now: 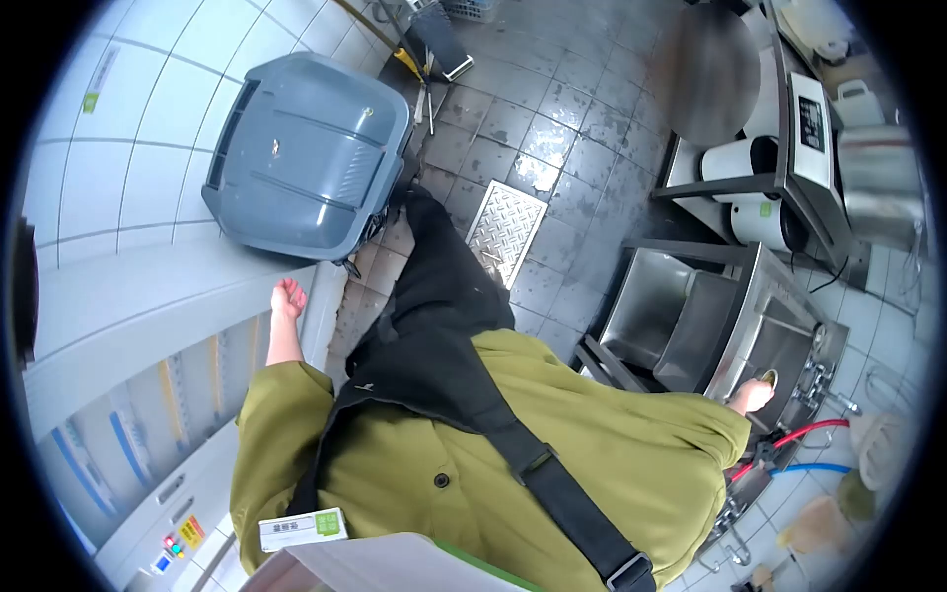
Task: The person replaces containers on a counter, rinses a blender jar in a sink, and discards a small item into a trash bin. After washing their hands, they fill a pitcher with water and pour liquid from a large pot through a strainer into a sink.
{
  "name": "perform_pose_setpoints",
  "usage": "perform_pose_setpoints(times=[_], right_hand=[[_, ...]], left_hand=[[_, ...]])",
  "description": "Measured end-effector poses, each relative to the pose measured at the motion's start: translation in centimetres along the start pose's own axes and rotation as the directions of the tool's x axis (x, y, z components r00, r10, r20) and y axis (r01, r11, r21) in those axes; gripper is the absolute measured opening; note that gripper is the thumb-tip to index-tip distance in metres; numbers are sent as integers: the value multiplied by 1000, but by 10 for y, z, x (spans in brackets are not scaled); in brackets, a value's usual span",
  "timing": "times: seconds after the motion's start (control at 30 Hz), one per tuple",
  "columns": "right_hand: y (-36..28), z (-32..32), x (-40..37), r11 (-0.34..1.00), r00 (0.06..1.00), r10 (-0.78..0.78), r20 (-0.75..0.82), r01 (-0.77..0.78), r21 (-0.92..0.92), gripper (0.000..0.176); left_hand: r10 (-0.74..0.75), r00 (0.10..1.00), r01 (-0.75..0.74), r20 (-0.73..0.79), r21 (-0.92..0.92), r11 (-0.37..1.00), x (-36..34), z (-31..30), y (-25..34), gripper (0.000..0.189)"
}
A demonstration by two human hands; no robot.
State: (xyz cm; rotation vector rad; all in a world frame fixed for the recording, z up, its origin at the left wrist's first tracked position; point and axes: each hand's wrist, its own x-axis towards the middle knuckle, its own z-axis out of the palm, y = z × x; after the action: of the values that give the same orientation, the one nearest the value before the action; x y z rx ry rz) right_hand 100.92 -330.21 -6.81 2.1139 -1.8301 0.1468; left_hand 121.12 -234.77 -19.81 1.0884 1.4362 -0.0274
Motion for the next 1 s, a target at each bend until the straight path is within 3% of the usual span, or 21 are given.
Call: perform_pose_setpoints(times=[0.13, 0.23, 0.3, 0.37, 0.4, 0.43, 0.5, 0.53, 0.57, 0.63, 0.67, 0.7, 0.73, 0.77, 0.83, 0.87, 0.9, 0.93, 0.97, 1.0], right_hand=[[-12, 6, 14, 999, 999, 8, 45, -10, 33, 29], [-20, 18, 17, 994, 996, -49, -79, 57, 97, 24], [-33, 5, 17, 919, 895, -362, -261, 389, 59, 19], [-68, -19, 15, 835, 795, -476, -376, 542, 88, 16], [-94, -40, 5, 776, 738, -514, -437, 618, 131, 15], [-115, -37, 8, 724, 690, -545, -477, 674, 148, 16], [-179, -63, -13, 472, 532, -654, -538, 843, 259, 17], [-221, -85, -41, 448, 504, -701, -504, 862, 239, 19], [-261, -99, -66, 236, 349, -687, -637, 937, 259, 24], [-340, -139, -142, -11, 208, -751, -626, 945, 327, 29], [-381, -154, -185, -129, 98, -729, -678, 952, 276, 28], [-422, -152, -227, -202, 56, -723, -689, 936, 288, 28], [-461, -153, -273, -423, -42, -626, -778, 857, 295, 28], [-490, -167, -328, -571, -49, -615, -787, 716, 402, 27], [-552, -163, -450, -731, -14, -522, -853, 523, 439, 24], [-564, -187, -506, -754, -40, -554, -832, 449, 480, 15], [-573, -188, -569, -469, 6, -881, -473, -126, 874, 10], [-584, -188, -625, -107, -65, -989, -130, -279, 954, 12], [-595, -172, -680, 198, -198, -975, 105, -543, 816, 13], [-599, -170, -716, 461, -423, -886, 190, -766, 448, 13]], left_hand=[[-3, 1000, 3, 1, -23, 1000, 6, -7, 3, 37], [-9, 999, 9, 40, 7, 1000, 16, 6, 4, 51], [-79, 996, 83, 50, -75, 994, -1, 29, 11, 66], [-105, 986, 131, 129, -211, 969, -19, 43, 15, 76], [-59, 968, 131, 245, -289, 948, -29, 47, 18, 79], [-19, 921, 188, 389, -402, 896, -51, 48, 29, 70], [73, 946, 58, 314, -388, 920, -54, 33, 39, 58], [86, 955, 67, 284, -488, 871, -69, 22, 53, 52], [95, 963, 71, 251, -582, 810, -94, 14, 70, 46], [315, 895, -81, 315, -581, 810, -119, -9, 108, 28], [326, 899, -79, 291, -627, 775, -126, -14, 128, 23], [321, 911, -77, 260, -657, 750, -132, -15, 143, 22], [318, 920, -81, 228, -684, 725, -136, -16, 159, 21], [316, 928, -88, 196, -711, 698, -139, -18, 174, 21], [279, 944, -55, 176, -750, 660, -144, -21, 192, 21], [257, 952, -37, 168, -769, 638, -146, -20, 200, 21], [215, 966, -29, 141, -770, 637, -149, -20, 207, 21], [169, 979, -17, 117, -774, 633, -155, -20, 210, 21], [125, 987, -2, 97, -781, 624, -159, -18, 213, 21], [104, 993, -26, 54, -761, 648, -162, -15, 216, 23]])
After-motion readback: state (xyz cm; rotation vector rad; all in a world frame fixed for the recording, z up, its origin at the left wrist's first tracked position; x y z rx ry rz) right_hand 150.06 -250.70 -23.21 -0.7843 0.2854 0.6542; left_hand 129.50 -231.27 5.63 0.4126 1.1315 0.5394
